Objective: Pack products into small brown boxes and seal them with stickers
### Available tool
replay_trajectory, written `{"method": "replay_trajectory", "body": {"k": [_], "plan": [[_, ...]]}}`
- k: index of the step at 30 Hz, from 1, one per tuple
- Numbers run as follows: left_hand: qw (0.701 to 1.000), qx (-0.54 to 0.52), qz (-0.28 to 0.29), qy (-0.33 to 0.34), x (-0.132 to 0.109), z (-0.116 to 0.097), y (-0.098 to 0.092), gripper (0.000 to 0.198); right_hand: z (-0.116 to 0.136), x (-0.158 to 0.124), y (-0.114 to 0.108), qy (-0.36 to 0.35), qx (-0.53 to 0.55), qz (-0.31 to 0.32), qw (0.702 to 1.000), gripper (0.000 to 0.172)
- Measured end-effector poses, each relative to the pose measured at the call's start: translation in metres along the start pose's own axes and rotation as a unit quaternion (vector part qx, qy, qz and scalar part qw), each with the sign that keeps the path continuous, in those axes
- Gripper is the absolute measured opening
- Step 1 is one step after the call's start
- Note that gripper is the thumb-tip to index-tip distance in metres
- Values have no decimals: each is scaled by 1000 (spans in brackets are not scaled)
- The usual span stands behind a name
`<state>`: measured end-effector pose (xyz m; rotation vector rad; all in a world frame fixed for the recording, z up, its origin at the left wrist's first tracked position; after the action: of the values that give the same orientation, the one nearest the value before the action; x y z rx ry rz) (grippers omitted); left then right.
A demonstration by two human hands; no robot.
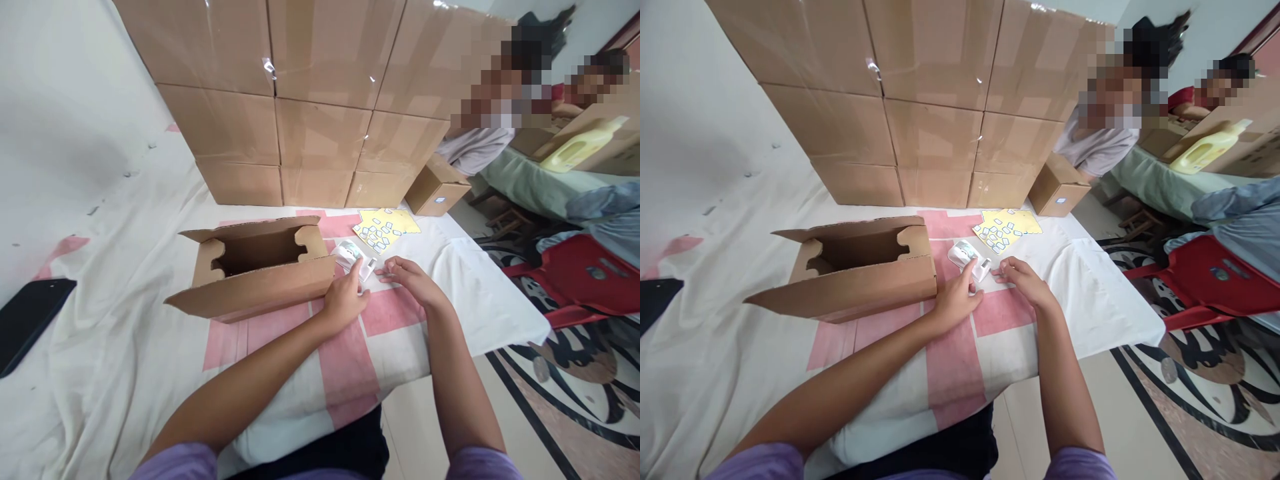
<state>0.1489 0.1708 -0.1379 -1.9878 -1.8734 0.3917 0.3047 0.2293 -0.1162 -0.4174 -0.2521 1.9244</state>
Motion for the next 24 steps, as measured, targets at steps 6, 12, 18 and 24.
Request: {"method": "replay_trajectory", "body": {"k": [6,12,18,24], "plan": [[999,-11,-30,2,-4,-3,-8,63,-1,-3,-1,12,-40,1,999,34],[999,24,7,33,-4,-10,-3,72,-3,-3,0,29,-41,0,999,35],[997,66,21,40,-3,-12,0,71,-7,-1,0,17,-109,20,994,32],[997,58,15,39,-3,-13,0,68,-1,-2,2,25,-32,13,999,31]]}}
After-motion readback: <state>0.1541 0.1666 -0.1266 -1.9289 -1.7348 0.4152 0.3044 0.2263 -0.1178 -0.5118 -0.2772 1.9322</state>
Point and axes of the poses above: each hand's wrist, its own x-axis towards the middle knuckle, its own y-axis out of the palm, z = x × y, the point moved 8 cm from there along x, towards the middle knuckle, and after that the axes turned 13 degrees about -x, right-handed, at the moved point
